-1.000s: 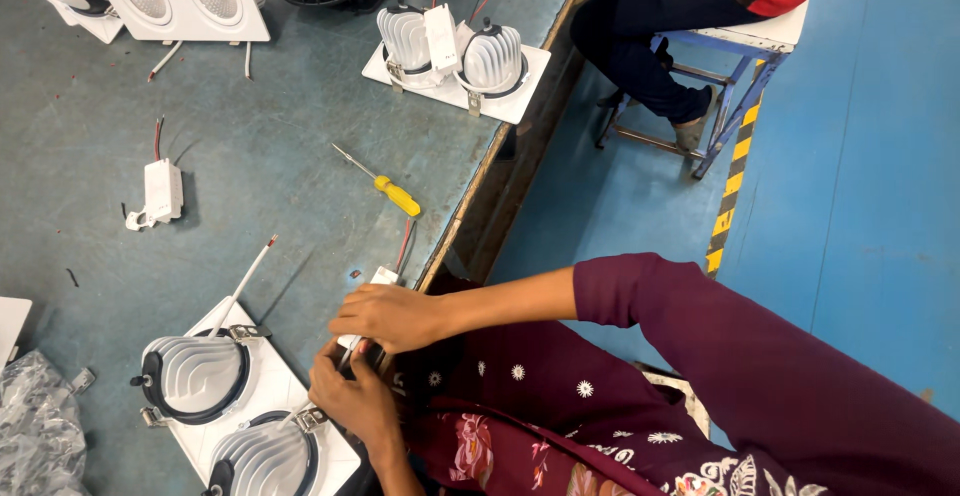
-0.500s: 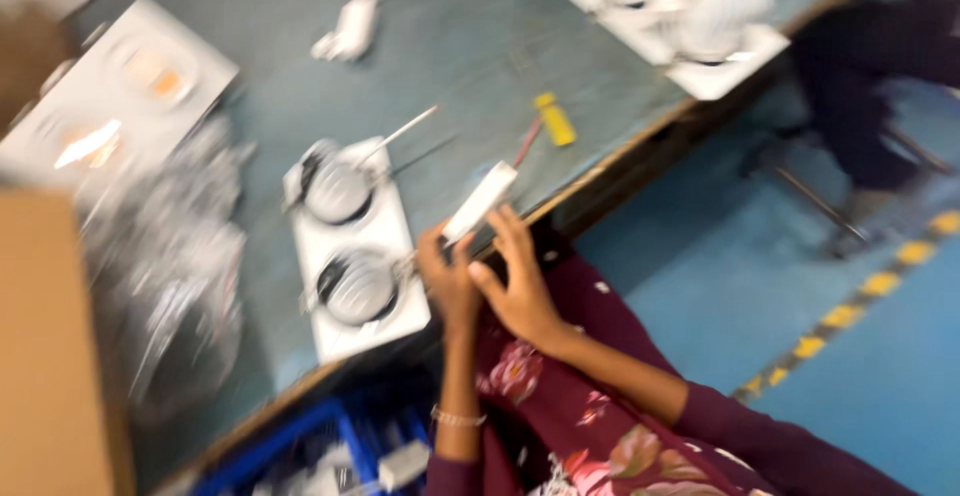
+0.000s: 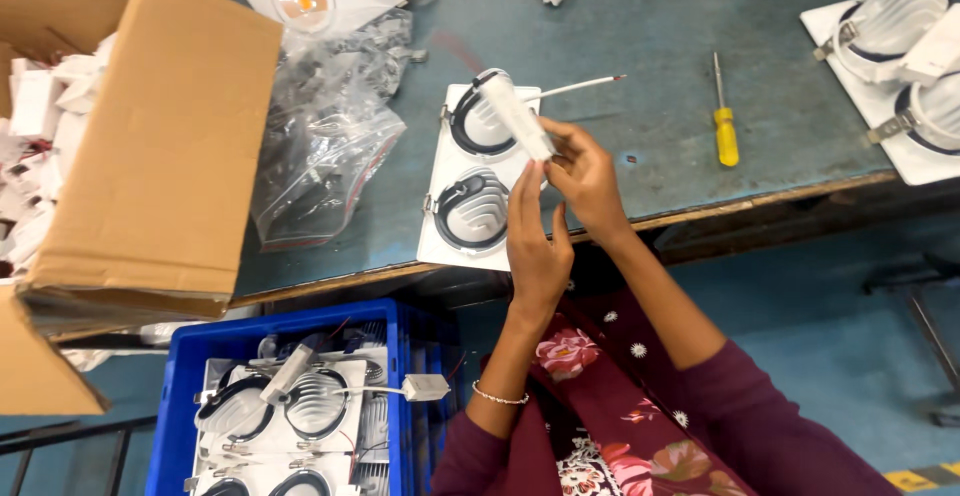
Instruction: The person connects electrical wires to an LED driver and secures them with a screwdriver before attaching the assembly to a light fixture at a factory workbench.
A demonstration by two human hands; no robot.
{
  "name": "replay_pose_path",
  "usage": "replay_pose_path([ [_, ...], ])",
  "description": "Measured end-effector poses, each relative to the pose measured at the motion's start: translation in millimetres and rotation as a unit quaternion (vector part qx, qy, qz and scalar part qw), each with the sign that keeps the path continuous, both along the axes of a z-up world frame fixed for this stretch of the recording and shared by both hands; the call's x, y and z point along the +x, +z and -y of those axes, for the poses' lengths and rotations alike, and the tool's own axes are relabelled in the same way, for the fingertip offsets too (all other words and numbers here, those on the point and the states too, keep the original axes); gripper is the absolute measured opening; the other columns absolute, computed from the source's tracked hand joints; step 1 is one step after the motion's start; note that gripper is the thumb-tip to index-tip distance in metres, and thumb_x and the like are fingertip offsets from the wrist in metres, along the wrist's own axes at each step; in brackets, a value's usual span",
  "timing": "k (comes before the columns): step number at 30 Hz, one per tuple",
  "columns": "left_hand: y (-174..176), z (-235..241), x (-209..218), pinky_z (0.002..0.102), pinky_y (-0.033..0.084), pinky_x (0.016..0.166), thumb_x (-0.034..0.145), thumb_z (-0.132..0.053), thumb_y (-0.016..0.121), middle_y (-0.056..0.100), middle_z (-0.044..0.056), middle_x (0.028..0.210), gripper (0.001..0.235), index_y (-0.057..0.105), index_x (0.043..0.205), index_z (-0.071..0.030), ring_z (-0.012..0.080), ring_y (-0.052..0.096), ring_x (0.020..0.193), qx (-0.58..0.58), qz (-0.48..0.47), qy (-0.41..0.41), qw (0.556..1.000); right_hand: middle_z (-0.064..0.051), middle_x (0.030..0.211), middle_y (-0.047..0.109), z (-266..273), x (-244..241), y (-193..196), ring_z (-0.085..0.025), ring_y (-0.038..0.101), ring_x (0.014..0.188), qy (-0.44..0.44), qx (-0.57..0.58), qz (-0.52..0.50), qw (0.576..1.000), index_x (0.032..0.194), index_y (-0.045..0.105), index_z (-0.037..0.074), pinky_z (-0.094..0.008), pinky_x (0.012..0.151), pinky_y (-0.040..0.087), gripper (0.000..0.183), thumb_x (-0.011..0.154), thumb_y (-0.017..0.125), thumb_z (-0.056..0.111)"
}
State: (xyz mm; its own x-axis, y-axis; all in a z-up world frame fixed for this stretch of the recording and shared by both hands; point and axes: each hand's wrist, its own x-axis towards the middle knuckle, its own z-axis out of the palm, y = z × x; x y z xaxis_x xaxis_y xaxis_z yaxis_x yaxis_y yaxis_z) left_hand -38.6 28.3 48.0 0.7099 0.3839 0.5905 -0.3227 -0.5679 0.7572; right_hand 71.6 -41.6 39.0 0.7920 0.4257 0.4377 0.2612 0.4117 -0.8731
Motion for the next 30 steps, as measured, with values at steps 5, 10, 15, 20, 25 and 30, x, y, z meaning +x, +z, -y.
replay_pose_path([
  [5,-3.2,-11.4,-4.0,0.046,0.038,0.122,0.097,0.0,0.064,0.043,0.023,0.159,0.055,0.049,0.15,-0.004,0.0394,0.043,0.149,0.051,-0.011,0.043,0.998,-0.011,0.119,0.07,-28.8,47.0,-32.8,-0.015,0.067,0.109,0.1,-0.138,0.002,0.985,0.132,0.064,-0.003,-0.03,0.097,0.055,0.035,0.098,0.068,0.005],
  [10,-4.9,-22.0,-5.9,0.059,0.021,0.119,0.088,-0.013,0.072,0.041,0.02,0.156,0.056,0.058,0.143,-0.015,0.0389,0.034,0.148,0.192,-0.046,0.169,0.966,-0.01,0.12,0.071,-41.2,50.4,-42.4,-0.016,0.068,0.107,0.058,-0.212,0.056,0.974,0.127,0.065,-0.001,-0.032,0.093,0.055,0.037,0.094,0.071,0.013],
  [15,-19.5,-55.2,9.2,0.061,0.02,0.118,0.088,-0.019,0.075,0.043,0.008,0.155,0.045,0.066,0.132,-0.025,0.0339,0.035,0.147,0.23,-0.065,0.236,0.942,-0.01,0.121,0.069,-27.1,33.1,-36.6,-0.019,0.068,0.106,-0.057,-0.251,0.123,0.958,0.128,0.066,0.004,-0.032,0.085,0.057,0.038,0.092,0.07,0.015],
  [20,-33.5,-95.6,20.8,0.059,0.022,0.125,0.089,-0.014,0.075,0.045,0.007,0.154,0.042,0.066,0.13,-0.021,0.0285,0.039,0.148,0.194,-0.053,0.175,0.964,-0.009,0.111,0.073,10.1,50.9,-64.2,-0.019,0.071,0.097,-0.226,-0.275,0.12,0.927,0.111,0.073,0.004,-0.032,0.084,0.057,0.017,0.097,0.07,0.015],
  [25,-27.2,-138.4,23.5,0.056,0.024,0.123,0.089,-0.013,0.077,0.046,0.008,0.151,0.039,0.067,0.126,-0.02,0.0298,0.04,0.147,0.191,-0.034,0.114,0.974,-0.014,0.114,0.06,54.0,72.8,-76.5,-0.02,0.063,0.098,-0.368,-0.225,0.087,0.898,0.116,0.059,-0.001,-0.029,0.08,0.056,0.03,0.093,0.076,0.008],
  [30,-22.1,-148.0,20.5,0.053,0.025,0.121,0.085,-0.012,0.079,0.047,0.008,0.148,0.042,0.069,0.125,-0.019,0.031,0.04,0.144,0.203,-0.047,0.081,0.975,-0.01,0.121,0.063,52.5,79.0,-55.2,-0.016,0.064,0.103,-0.289,-0.2,0.101,0.931,0.132,0.061,0.003,-0.027,0.081,0.055,0.042,0.093,0.076,0.009],
])
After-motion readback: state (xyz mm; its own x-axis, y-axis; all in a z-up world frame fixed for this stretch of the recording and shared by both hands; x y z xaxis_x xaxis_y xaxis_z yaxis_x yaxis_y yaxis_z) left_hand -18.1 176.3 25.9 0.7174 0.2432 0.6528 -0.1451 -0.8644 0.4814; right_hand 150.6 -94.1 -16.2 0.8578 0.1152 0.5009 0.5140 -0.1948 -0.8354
